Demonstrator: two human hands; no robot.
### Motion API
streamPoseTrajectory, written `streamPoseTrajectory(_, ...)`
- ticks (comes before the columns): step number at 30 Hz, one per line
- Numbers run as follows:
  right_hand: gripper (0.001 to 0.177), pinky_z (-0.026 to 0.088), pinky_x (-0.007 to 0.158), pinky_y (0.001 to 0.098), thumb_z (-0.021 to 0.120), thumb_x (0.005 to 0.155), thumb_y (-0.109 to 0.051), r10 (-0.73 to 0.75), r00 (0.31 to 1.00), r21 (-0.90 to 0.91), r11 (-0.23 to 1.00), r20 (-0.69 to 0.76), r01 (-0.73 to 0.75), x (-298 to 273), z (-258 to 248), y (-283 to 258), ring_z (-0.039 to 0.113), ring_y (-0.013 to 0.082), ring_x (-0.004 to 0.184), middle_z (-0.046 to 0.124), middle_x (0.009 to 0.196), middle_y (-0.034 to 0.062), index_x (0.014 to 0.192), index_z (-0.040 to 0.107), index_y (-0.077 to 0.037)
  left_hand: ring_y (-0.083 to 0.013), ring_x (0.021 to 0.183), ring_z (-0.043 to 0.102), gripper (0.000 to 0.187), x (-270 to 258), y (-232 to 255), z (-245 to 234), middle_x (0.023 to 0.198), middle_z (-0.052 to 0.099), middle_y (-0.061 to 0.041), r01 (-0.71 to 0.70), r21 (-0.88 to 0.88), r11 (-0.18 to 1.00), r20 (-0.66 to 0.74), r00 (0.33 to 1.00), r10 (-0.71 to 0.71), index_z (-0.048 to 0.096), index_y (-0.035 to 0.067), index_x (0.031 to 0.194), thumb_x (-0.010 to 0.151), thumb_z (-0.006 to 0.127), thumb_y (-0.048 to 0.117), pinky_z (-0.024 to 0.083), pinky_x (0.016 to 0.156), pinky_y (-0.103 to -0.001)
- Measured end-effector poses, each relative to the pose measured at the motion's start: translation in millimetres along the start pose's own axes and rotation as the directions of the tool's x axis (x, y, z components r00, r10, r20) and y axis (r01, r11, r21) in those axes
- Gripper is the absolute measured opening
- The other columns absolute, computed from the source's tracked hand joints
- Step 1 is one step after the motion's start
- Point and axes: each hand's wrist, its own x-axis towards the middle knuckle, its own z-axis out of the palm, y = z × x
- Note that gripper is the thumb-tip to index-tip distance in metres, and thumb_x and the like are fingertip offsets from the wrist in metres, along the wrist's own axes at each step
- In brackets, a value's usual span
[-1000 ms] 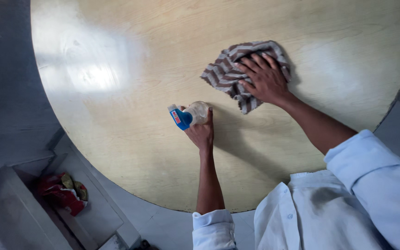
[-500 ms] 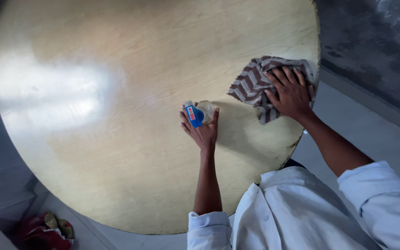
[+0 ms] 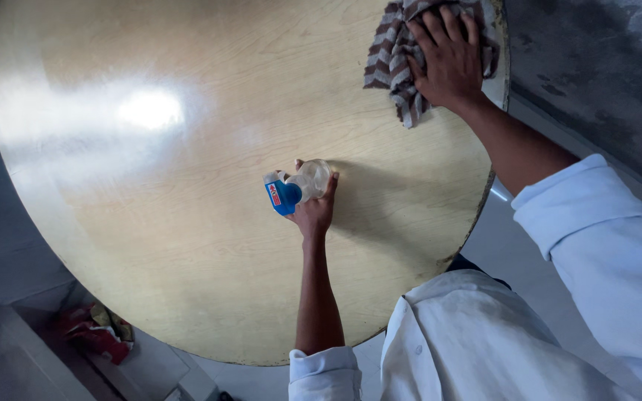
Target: The person cleans a round wooden table by spraying a cleaning solution and wiping the surface with a striped cloth. The person moves around the table, repeatedly spraying and wiping different sections until the entire surface is covered.
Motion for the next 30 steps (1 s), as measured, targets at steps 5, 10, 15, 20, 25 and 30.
streamPoseTrajectory(5,0.047,0.013,0.131,0.0533,0.058,0.116,-0.032,-0.045,0.997,-0.031,0.999,-0.056,0.043,2.5,3.0,4.0,0.028,0.031,0.157,0.042,0.162,0.0145,0.155,0.046,-0.007,-0.0385,0.16,0.006,0.099,-0.7,2.2,-1.9,0.17,0.021,-0.019,0.079,0.036,0.996,0.048,0.996,-0.081,0.028,0.025,0.164,0.086,0.058,0.078,0.002,0.118,-0.069)
streamPoseTrajectory(10,0.058,0.015,0.126,0.0563,0.053,0.115,-0.039,-0.03,0.999,0.04,0.999,0.015,0.03,-43.8,-16.3,-17.9,0.024,0.0349,0.159,0.036,0.168,0.0172,0.161,0.047,-0.003,-0.0414,0.159,0.006,0.101,1.6,5.0,-8.6,0.173,0.004,-0.019,0.121,0.038,0.992,0.067,0.99,-0.123,0.024,0.033,0.164,0.082,0.058,0.081,-0.001,0.117,-0.072)
streamPoseTrajectory(15,0.059,0.017,0.128,0.0561,0.045,0.115,-0.041,-0.022,0.993,0.1,0.995,0.12,0.01,-126.9,-50.6,-63.9,0.025,0.0345,0.159,0.035,0.169,0.017,0.16,0.043,-0.004,-0.0464,0.158,0.006,0.103,1.5,0.0,-4.1,0.172,-0.002,-0.021,0.09,0.045,0.995,0.044,0.995,-0.092,0.021,0.032,0.165,0.084,0.058,0.083,-0.002,0.115,-0.075)
streamPoseTrajectory(20,0.064,0.015,0.125,0.0548,0.043,0.108,-0.042,-0.064,0.968,0.123,0.992,0.243,0.035,-184.2,-69.8,-118.4,0.023,0.0335,0.156,0.031,0.167,0.0173,0.16,0.035,-0.006,-0.0423,0.155,0.021,0.102,-3.9,-10.2,-1.3,0.172,0.014,-0.018,0.071,0.042,0.997,-0.02,0.997,-0.071,0.029,0.026,0.163,0.083,0.065,0.078,0.01,0.117,-0.07)
streamPoseTrajectory(25,0.063,0.017,0.125,0.0547,0.045,0.105,-0.04,-0.193,0.945,0.195,0.97,0.264,0.143,-193.7,-72.4,-158.1,0.024,0.0335,0.156,0.032,0.166,0.0168,0.157,0.037,-0.004,-0.0362,0.141,0.044,0.092,-25.8,-48.0,4.2,0.151,0.052,-0.015,0.013,-0.118,0.993,-0.208,0.977,-0.038,0.047,0.011,0.15,0.082,0.079,0.064,0.026,0.116,-0.06)
streamPoseTrajectory(30,0.065,0.017,0.125,0.0543,0.048,0.103,-0.04,-0.305,0.914,0.25,0.938,0.266,0.24,-166.4,-57.6,-200.1,0.025,0.0329,0.154,0.033,0.164,0.016,0.158,0.039,-0.004,-0.0319,0.133,0.053,0.066,-38.6,-72.4,-2.6,0.135,0.064,-0.01,0.058,-0.263,0.963,-0.368,0.917,-0.156,0.066,0.012,0.128,0.079,0.086,0.051,0.037,0.111,-0.055)
